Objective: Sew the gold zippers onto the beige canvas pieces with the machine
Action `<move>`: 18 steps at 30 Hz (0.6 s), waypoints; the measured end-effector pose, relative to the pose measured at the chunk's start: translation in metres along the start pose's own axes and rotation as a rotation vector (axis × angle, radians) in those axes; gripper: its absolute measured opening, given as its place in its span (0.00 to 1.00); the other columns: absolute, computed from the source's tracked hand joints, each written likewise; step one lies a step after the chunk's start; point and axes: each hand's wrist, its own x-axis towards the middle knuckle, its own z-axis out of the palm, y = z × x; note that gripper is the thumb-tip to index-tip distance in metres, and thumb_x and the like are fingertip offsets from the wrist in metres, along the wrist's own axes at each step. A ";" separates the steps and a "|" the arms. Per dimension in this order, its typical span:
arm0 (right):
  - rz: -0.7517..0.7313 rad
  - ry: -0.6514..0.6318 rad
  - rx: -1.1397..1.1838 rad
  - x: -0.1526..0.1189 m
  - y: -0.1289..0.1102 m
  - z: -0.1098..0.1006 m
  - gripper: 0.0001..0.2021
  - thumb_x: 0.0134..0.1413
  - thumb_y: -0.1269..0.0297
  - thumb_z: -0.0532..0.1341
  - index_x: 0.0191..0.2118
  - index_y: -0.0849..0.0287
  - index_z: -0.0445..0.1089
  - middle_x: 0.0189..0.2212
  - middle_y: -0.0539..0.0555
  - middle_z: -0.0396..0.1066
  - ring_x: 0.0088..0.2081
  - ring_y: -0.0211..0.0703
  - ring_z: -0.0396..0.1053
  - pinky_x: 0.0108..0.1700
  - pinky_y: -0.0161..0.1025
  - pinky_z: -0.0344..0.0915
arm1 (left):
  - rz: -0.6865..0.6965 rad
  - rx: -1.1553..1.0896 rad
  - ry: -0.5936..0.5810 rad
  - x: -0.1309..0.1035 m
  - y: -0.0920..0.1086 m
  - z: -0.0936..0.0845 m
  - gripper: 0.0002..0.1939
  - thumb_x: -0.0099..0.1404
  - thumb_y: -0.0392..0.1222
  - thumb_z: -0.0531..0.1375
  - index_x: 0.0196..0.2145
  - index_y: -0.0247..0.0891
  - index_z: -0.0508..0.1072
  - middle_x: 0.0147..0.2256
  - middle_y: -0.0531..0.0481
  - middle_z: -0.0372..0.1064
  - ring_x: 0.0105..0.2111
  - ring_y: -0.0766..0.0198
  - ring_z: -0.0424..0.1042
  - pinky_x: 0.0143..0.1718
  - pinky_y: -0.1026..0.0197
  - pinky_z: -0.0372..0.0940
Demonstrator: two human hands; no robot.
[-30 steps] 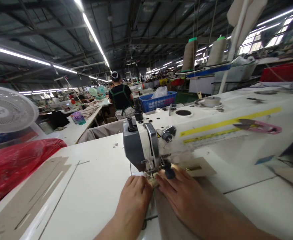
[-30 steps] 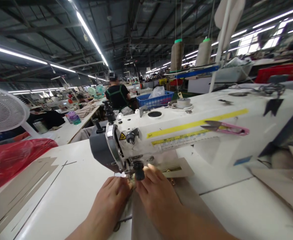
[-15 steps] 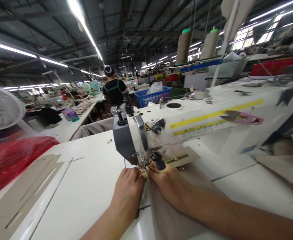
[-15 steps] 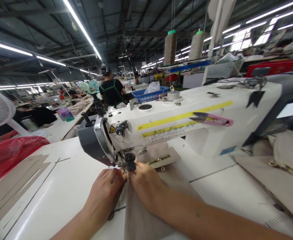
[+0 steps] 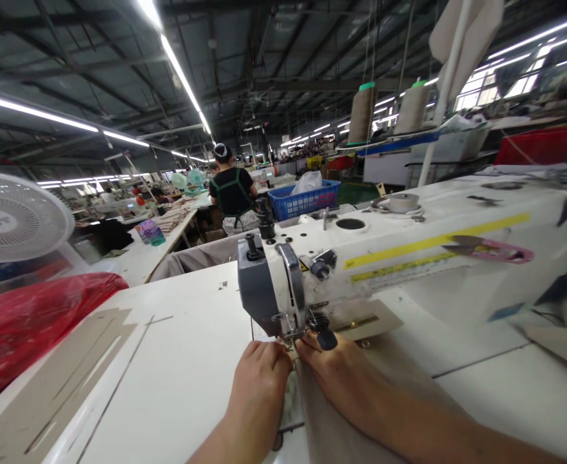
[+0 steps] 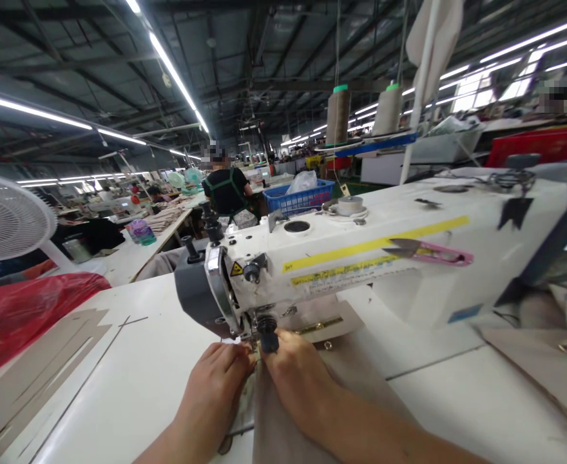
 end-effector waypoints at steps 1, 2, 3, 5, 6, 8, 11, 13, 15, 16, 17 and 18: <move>0.000 0.010 -0.013 0.000 0.000 0.001 0.14 0.53 0.83 0.50 0.31 0.60 0.68 0.32 0.54 0.72 0.33 0.45 0.70 0.36 0.40 0.67 | -0.002 0.000 0.013 -0.001 0.000 0.001 0.11 0.69 0.30 0.49 0.31 0.34 0.68 0.31 0.47 0.68 0.29 0.58 0.69 0.31 0.56 0.65; 0.000 0.020 -0.026 0.000 -0.001 0.002 0.14 0.52 0.83 0.49 0.31 0.59 0.68 0.32 0.54 0.72 0.33 0.45 0.70 0.36 0.40 0.67 | -0.003 0.000 0.024 -0.001 0.000 0.002 0.11 0.68 0.30 0.49 0.31 0.34 0.68 0.31 0.47 0.68 0.29 0.58 0.69 0.31 0.56 0.65; -0.002 0.029 -0.040 0.001 -0.001 0.003 0.14 0.52 0.83 0.49 0.30 0.59 0.68 0.32 0.54 0.72 0.33 0.45 0.70 0.36 0.40 0.68 | -0.004 -0.002 0.029 -0.002 -0.001 0.003 0.11 0.68 0.30 0.50 0.31 0.34 0.68 0.31 0.47 0.69 0.29 0.58 0.69 0.31 0.57 0.65; -0.006 0.047 -0.070 0.003 -0.001 0.003 0.14 0.52 0.82 0.50 0.30 0.57 0.68 0.31 0.52 0.73 0.33 0.44 0.71 0.37 0.40 0.68 | -0.009 -0.005 0.029 -0.004 -0.002 0.006 0.09 0.67 0.29 0.51 0.31 0.34 0.68 0.31 0.47 0.69 0.29 0.58 0.69 0.30 0.56 0.65; -0.006 0.056 -0.085 0.003 0.000 0.003 0.14 0.53 0.81 0.51 0.30 0.57 0.69 0.31 0.52 0.73 0.33 0.44 0.71 0.38 0.40 0.68 | -0.015 -0.004 0.029 -0.005 -0.002 0.007 0.08 0.66 0.29 0.53 0.31 0.34 0.69 0.31 0.47 0.69 0.29 0.57 0.69 0.30 0.56 0.65; 0.006 0.079 -0.117 0.002 0.003 -0.002 0.11 0.52 0.78 0.54 0.32 0.57 0.70 0.32 0.54 0.74 0.35 0.48 0.71 0.42 0.45 0.68 | -0.044 -0.010 0.029 -0.005 -0.003 0.008 0.06 0.63 0.28 0.56 0.31 0.35 0.69 0.32 0.47 0.70 0.30 0.57 0.69 0.31 0.56 0.66; 0.016 0.125 -0.262 -0.015 0.010 -0.017 0.11 0.50 0.70 0.58 0.41 0.63 0.71 0.40 0.63 0.73 0.43 0.59 0.70 0.46 0.55 0.66 | -0.113 -0.076 -0.005 -0.003 -0.002 -0.001 0.08 0.60 0.26 0.59 0.33 0.37 0.71 0.35 0.49 0.72 0.32 0.57 0.71 0.33 0.56 0.66; -0.030 0.132 -0.386 -0.039 0.013 -0.027 0.18 0.50 0.65 0.57 0.48 0.65 0.68 0.45 0.66 0.71 0.44 0.60 0.69 0.43 0.55 0.68 | -0.134 -0.165 -0.079 -0.004 0.001 -0.014 0.09 0.60 0.26 0.60 0.33 0.39 0.71 0.37 0.51 0.72 0.35 0.59 0.71 0.39 0.56 0.65; -0.155 0.080 -0.425 -0.068 0.012 -0.033 0.22 0.49 0.66 0.55 0.52 0.63 0.66 0.47 0.63 0.70 0.43 0.57 0.70 0.39 0.48 0.70 | -0.116 -0.255 -0.155 -0.009 0.007 -0.028 0.07 0.62 0.29 0.60 0.32 0.40 0.71 0.38 0.53 0.72 0.38 0.61 0.72 0.44 0.56 0.63; -0.245 0.063 -0.428 -0.081 0.011 -0.034 0.21 0.49 0.69 0.54 0.51 0.61 0.66 0.46 0.61 0.72 0.41 0.54 0.71 0.36 0.43 0.71 | -0.093 -0.289 -0.172 -0.014 0.010 -0.034 0.06 0.64 0.31 0.59 0.32 0.40 0.71 0.38 0.54 0.72 0.38 0.61 0.72 0.47 0.56 0.62; -0.323 0.060 -0.437 -0.092 0.008 -0.035 0.21 0.48 0.72 0.53 0.50 0.60 0.67 0.44 0.59 0.73 0.40 0.50 0.72 0.33 0.39 0.71 | -0.062 -0.313 -0.169 -0.019 0.013 -0.039 0.05 0.66 0.34 0.58 0.32 0.41 0.71 0.38 0.53 0.72 0.38 0.62 0.72 0.48 0.57 0.61; -0.385 0.063 -0.441 -0.101 0.005 -0.036 0.21 0.47 0.75 0.52 0.48 0.60 0.68 0.42 0.58 0.74 0.38 0.48 0.73 0.32 0.35 0.70 | -0.030 -0.328 -0.156 -0.024 0.016 -0.043 0.06 0.68 0.37 0.55 0.34 0.41 0.71 0.38 0.53 0.72 0.39 0.62 0.72 0.49 0.56 0.60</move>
